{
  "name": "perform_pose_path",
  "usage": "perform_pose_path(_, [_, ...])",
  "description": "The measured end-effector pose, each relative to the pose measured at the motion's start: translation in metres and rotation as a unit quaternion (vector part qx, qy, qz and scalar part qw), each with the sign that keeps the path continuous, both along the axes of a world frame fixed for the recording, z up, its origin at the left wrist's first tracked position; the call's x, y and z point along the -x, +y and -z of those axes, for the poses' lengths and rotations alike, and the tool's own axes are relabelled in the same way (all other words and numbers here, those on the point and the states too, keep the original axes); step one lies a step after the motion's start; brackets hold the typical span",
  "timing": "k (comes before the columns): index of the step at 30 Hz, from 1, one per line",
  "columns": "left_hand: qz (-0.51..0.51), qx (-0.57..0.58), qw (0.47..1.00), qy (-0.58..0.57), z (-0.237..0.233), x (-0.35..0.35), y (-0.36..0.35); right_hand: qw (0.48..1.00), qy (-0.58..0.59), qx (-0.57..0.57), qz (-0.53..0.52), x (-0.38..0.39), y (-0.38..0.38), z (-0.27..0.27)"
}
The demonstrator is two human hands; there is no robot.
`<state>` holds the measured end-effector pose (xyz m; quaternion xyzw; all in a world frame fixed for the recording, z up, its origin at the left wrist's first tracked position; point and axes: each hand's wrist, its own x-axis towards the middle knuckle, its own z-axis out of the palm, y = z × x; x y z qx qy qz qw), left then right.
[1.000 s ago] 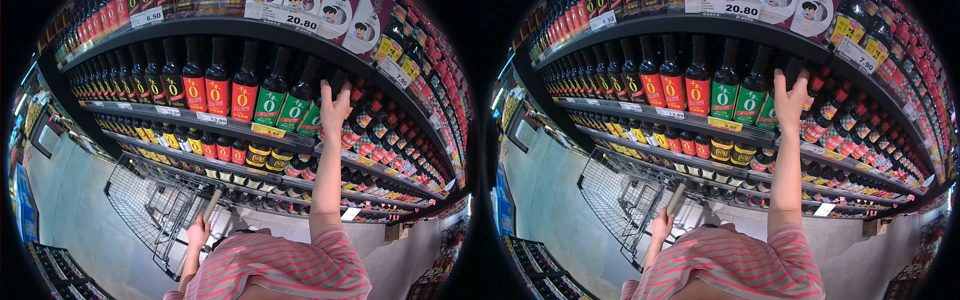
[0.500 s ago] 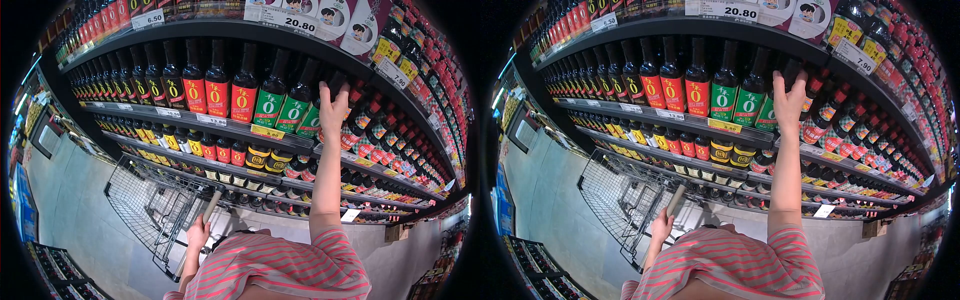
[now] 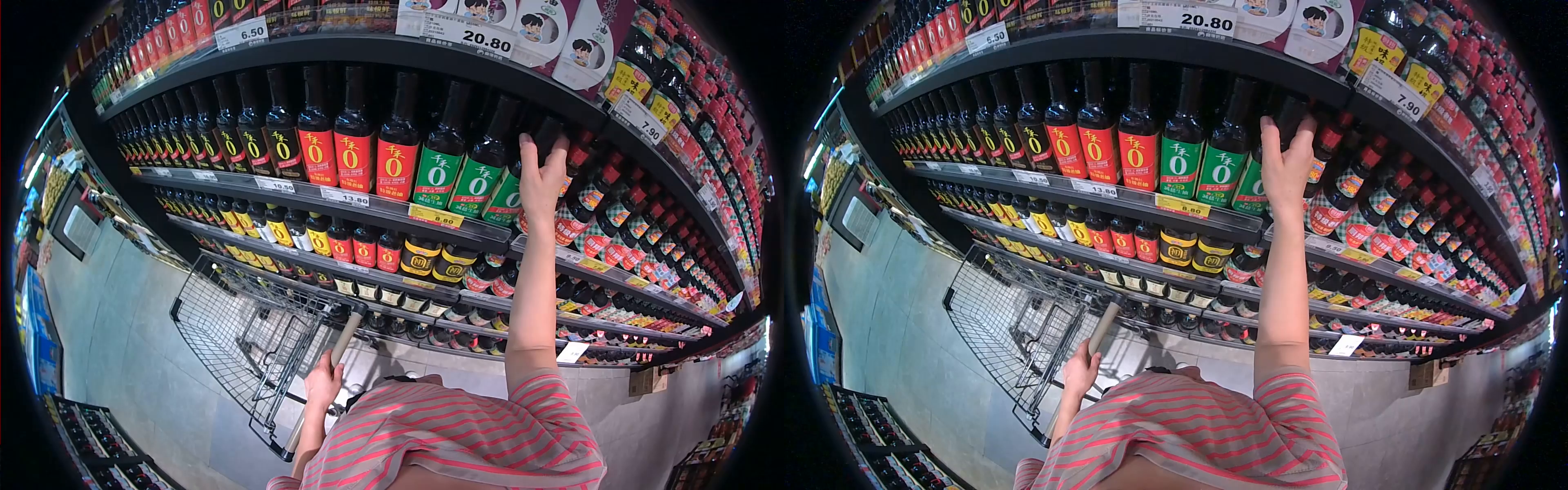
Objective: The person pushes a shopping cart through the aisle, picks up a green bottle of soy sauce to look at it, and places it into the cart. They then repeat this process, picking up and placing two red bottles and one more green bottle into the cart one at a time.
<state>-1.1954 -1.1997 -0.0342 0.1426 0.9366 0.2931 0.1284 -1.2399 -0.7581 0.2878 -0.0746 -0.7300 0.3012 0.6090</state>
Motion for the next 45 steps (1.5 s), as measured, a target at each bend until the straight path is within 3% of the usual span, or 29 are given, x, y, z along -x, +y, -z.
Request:
perform_pose_path(9, [-0.002,0.016,0.999,-0.045,-0.018,0.000,0.004,1.000,0.003,-0.014,0.001,0.000,0.000,0.000])
perform_pose_path(12, [0.002,-0.005,1.000,0.005,-0.005,0.001,0.001,1.000,-0.015,0.000,0.004,-0.003,-0.004,-0.001])
perform_pose_path(16, [0.001,0.012,0.999,-0.038,-0.014,0.001,0.003,1.000,-0.015,-0.011,0.010,-0.002,-0.001,0.000])
perform_pose_path(27, [0.001,-0.009,1.000,0.010,0.006,0.000,-0.002,0.999,-0.026,-0.012,0.014,-0.002,-0.001,0.000])
perform_pose_path(45, [0.001,0.011,0.999,-0.036,-0.013,0.000,0.002,0.997,-0.067,0.001,0.024,-0.008,-0.006,-0.009])
